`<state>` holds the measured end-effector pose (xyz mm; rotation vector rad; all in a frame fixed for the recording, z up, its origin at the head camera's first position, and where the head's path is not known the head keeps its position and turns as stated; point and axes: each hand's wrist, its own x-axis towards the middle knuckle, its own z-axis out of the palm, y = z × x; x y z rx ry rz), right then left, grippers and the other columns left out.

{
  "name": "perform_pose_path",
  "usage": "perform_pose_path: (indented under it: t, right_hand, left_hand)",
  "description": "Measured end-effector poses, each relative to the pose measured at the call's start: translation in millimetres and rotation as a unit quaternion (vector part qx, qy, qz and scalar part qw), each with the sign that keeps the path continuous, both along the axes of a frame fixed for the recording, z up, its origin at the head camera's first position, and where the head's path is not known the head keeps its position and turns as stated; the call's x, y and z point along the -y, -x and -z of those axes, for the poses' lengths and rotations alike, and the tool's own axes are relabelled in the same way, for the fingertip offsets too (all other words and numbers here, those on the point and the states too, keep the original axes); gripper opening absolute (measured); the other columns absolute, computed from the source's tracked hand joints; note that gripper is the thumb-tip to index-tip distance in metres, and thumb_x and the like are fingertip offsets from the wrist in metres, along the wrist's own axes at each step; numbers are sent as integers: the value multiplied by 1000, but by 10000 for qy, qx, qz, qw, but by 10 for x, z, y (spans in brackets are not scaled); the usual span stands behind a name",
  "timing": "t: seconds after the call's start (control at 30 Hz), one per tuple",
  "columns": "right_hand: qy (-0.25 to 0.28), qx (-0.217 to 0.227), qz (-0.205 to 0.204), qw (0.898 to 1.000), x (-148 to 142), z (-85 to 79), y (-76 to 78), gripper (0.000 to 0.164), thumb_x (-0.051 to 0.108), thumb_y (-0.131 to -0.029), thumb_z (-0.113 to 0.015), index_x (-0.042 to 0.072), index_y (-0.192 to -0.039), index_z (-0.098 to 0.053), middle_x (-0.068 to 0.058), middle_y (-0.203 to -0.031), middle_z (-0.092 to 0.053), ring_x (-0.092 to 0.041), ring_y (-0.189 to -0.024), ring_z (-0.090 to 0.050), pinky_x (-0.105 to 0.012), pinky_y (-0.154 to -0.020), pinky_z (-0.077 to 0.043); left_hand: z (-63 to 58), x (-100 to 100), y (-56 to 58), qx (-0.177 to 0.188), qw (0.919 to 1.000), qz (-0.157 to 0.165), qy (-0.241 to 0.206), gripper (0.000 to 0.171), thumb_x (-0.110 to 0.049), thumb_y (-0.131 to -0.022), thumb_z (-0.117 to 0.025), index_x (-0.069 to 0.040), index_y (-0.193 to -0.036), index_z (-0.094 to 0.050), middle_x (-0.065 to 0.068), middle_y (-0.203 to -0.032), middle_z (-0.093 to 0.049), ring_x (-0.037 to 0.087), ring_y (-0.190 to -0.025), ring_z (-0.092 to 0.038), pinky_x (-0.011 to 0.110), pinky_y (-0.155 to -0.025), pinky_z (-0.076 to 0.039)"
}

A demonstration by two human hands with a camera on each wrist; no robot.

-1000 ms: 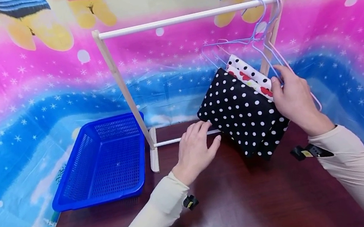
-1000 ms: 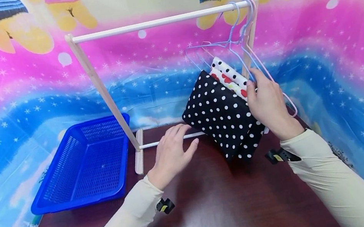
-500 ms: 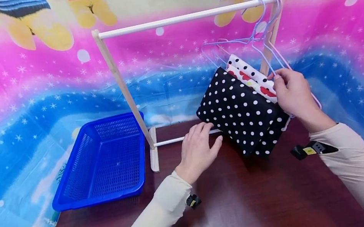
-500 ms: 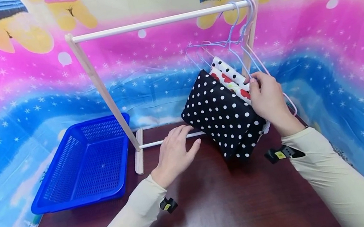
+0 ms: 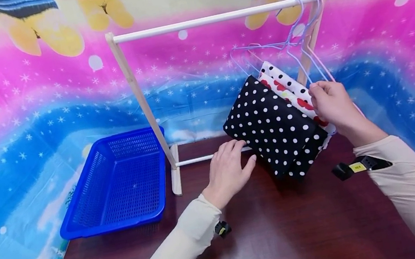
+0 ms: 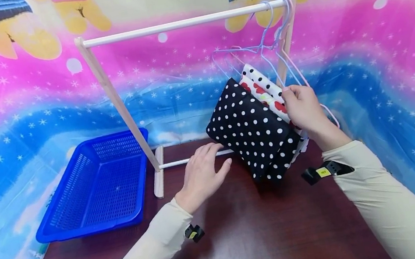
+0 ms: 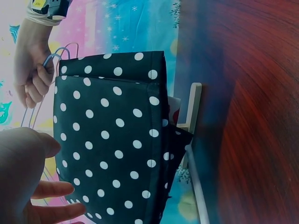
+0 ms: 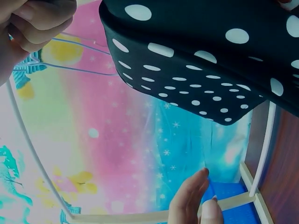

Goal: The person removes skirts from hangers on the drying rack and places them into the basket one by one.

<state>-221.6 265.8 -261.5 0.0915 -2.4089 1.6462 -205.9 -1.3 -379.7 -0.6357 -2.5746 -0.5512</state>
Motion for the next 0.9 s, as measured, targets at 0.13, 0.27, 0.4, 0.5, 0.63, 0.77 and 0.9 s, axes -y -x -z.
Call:
perform_pose_path:
  t: [0.13, 0.27, 0.4, 0.5, 0.63, 0.77, 0.9]
  right_hand:
    - [426, 92, -288, 9986, 17, 5, 16, 41, 32, -110, -34, 10, -77, -45, 8, -48, -32, -9, -37, -27, -39, -40, -15]
    - [885, 100, -553, 9945, 60, 17, 37, 40, 28, -110, -36, 6, -78, -42, 8, -49, -33, -9, -36, -25, -41, -42, -10]
    - [1129, 144, -677, 9912, 101, 29, 44, 40, 29, -110, -37, 6, -79, -42, 8, -50, -33, -7, -37, -26, -39, -43, -9]
    - [1140, 197, -746, 9905, 131, 30, 45, 40, 30, -110, -36, 7, -79, -41, 8, -50, -33, -6, -37, -26, -38, -42, -10]
    - [1106, 258, -773, 9905, 161, 34, 56, 40, 30, -110, -35, 9, -77, -40, 8, -50, -33, -5, -37, -27, -34, -38, -13]
    - [1159, 321, -800, 9895, 177, 43, 70, 40, 28, -110, -34, 11, -75, -41, 9, -49, -33, -5, -37, -27, -31, -37, -14]
    - [1384, 422, -997, 9844, 196, 46, 81, 41, 28, -111, -34, 11, -74, -41, 10, -48, -32, -6, -38, -20, -36, -44, -5]
  left_hand:
    - [16, -15, 11, -2, 10000, 19, -41, 45, -45, -99, -59, -16, -133, -63, 3, -132, -66, 21, -125, -60, 39, -100, -54]
    - [39, -33, 33, -25, 9998, 4, -188, 44, -44, -99, -59, -16, -132, -63, 2, -131, -67, 20, -122, -62, 37, -98, -55]
    - [79, -54, 71, -41, 9992, -28, -388, 42, -43, -98, -60, -16, -130, -64, 0, -128, -69, 19, -116, -64, 36, -93, -56]
    - [107, -65, 98, -8, 9987, -54, -504, 41, -43, -98, -60, -16, -129, -64, 0, -125, -70, 19, -112, -65, 35, -90, -57]
    - [140, -71, 130, 106, 9980, -106, -611, 40, -42, -99, -60, -16, -129, -65, 0, -124, -70, 19, -109, -65, 34, -87, -57]
    - [178, -74, 162, 248, 9971, -150, -708, 39, -41, -98, -61, -16, -129, -65, 0, -125, -70, 19, -108, -66, 34, -88, -57]
    - [210, -64, 177, 355, 9962, -170, -781, 40, -40, -99, -60, -16, -130, -65, 1, -126, -70, 19, -108, -66, 34, -89, -57]
